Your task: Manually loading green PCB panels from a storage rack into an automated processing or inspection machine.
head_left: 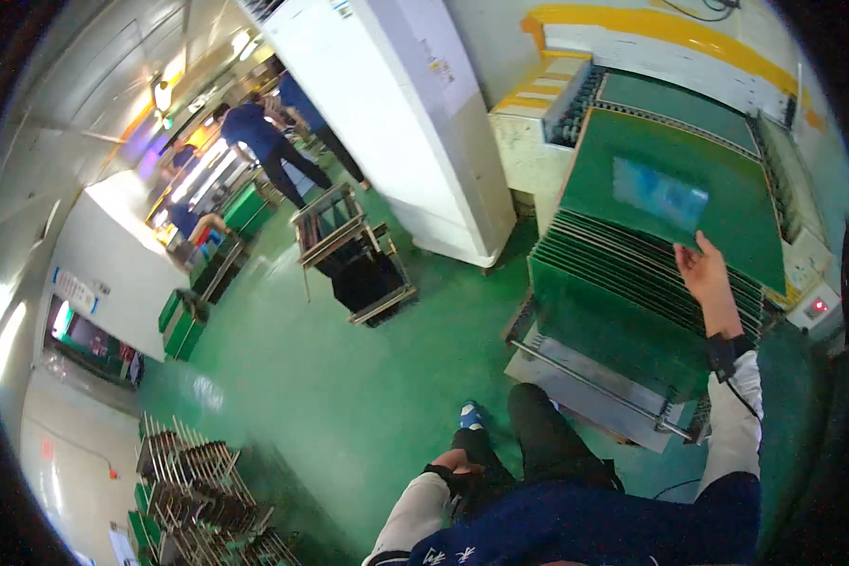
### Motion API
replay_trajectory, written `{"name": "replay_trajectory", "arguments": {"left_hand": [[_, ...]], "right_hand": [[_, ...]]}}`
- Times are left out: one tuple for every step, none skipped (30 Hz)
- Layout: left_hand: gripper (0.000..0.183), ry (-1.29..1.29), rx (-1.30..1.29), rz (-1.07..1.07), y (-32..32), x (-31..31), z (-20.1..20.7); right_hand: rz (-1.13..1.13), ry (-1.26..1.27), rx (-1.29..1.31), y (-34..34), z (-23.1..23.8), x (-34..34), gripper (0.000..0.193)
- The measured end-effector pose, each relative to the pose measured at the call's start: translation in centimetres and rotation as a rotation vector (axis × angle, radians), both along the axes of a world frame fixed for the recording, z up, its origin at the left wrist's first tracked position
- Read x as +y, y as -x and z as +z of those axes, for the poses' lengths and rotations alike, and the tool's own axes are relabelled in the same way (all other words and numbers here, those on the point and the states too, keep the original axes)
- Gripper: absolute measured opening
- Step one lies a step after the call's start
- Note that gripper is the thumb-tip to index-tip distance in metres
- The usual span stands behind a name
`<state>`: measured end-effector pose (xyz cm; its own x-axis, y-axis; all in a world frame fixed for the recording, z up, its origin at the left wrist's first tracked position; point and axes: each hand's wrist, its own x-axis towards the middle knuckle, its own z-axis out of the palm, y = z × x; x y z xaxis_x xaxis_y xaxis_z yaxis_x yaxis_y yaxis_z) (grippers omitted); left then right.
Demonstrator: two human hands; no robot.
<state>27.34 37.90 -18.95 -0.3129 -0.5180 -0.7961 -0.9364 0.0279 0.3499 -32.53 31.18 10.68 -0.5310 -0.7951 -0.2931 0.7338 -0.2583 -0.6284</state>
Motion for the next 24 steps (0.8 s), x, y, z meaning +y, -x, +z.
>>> {"name": "replay_trajectory", "arguments": {"left_hand": [[0.064, 0.058, 0.006, -0.027, -0.5, 0.2, -0.4], [0.065, 0.006, -0.017, -0.042, 0.3, 0.0, 1.0], [0.065, -0.046, -0.041, -0.060, 1.2, -0.5, 2.5], [0.066, -0.098, -0.069, -0.080, 2.2, -0.8, 4.9], [0.066, -0.085, -0.087, -0.075, 2.5, -0.5, 6.5], [0.067, -0.071, -0.099, -0.078, 2.9, -0.5, 7.9], [0.068, -0.056, -0.115, -0.080, 3.1, -0.5, 8.5], [0.063, -0.010, -0.083, -0.087, 2.5, -0.3, 7.6], [0.060, 0.038, -0.053, -0.100, 1.6, -0.2, 5.9], [0.057, 0.083, -0.021, -0.122, 0.9, 0.0, 4.2], [0.054, 0.088, 0.003, -0.098, 0.3, 0.3, 2.8], [0.052, 0.092, 0.027, -0.078, -0.3, 0.6, 1.5], [0.050, 0.096, 0.057, -0.068, -0.3, 0.2, 1.0], [0.056, 0.058, 0.063, -0.029, 0.4, 0.0, 1.3], [0.062, 0.016, 0.072, -0.010, 1.9, 0.1, 3.2], [0.065, -0.015, 0.067, 0.031, 1.9, 0.0, 3.7], [0.068, -0.046, 0.072, 0.058, 2.2, -0.4, 4.1], [0.066, -0.070, 0.062, 0.092, 1.2, -0.2, 3.2], [0.064, -0.079, 0.047, 0.106, 0.8, -0.1, 2.6], [0.062, -0.087, 0.031, 0.115, 0.6, -0.2, 2.4], [0.060, -0.077, 0.013, 0.109, 0.5, -0.2, 2.0], [0.058, -0.081, -0.092, 0.049, 1.5, -0.5, 2.8], [0.057, -0.090, -0.198, -0.020, 2.9, -0.8, 4.1], [0.057, -0.118, -0.154, -0.048, 3.0, -0.8, 5.0]], "right_hand": [[0.010, 0.011, 0.048, -0.2, 0.4, -0.2, 0.034], [0.020, 0.009, 0.045, 0.5, 0.4, -0.1, 0.034], [0.028, 0.006, 0.042, 1.3, 0.3, -0.1, 0.034], [0.035, 0.004, 0.034, 1.8, 0.2, 0.0, 0.033], [-0.015, -0.011, 0.087, 1.5, 0.1, -0.3, 0.034], [-0.019, -0.022, 0.084, 1.6, 0.4, -0.3, 0.034], [-0.022, -0.033, 0.078, 1.7, 0.5, -0.4, 0.034], [-0.019, -0.040, 0.072, 1.6, 0.7, -0.5, 0.033], [-0.003, -0.017, 0.073, 1.8, 0.6, -0.7, 0.033], [0.005, 0.004, 0.076, 2.4, 0.1, -0.9, 0.033], [0.003, 0.021, 0.082, 3.0, -0.3, -0.8, 0.032], [0.012, 0.032, 0.062, 3.1, -0.5, -1.1, 0.032], [0.010, 0.044, 0.047, 2.5, -0.2, -1.4, 0.031], [-0.009, 0.050, 0.036, 2.5, -0.2, -1.3, 0.031], [-0.023, 0.045, 0.020, 3.2, -0.5, -0.8, 0.031], [-0.005, 0.050, -0.005, 2.9, -0.5, -1.4, 0.032], [-0.014, 0.032, -0.011, 2.7, -0.1, -1.6, 0.033], [-0.006, 0.018, -0.030, 2.4, 0.0, -2.2, 0.035], [0.003, 0.026, -0.016, 2.5, -0.1, -2.4, 0.036], [0.013, 0.034, -0.004, 2.6, -0.1, -2.5, 0.037], [0.027, 0.041, 0.008, 2.7, -0.1, -2.3, 0.038], [0.023, 0.049, 0.017, 2.7, -0.1, -2.3, 0.039], [0.018, 0.057, 0.024, 2.8, 0.0, -2.1, 0.039], [0.013, 0.064, 0.033, 3.2, -0.1, -1.8, 0.040]]}}
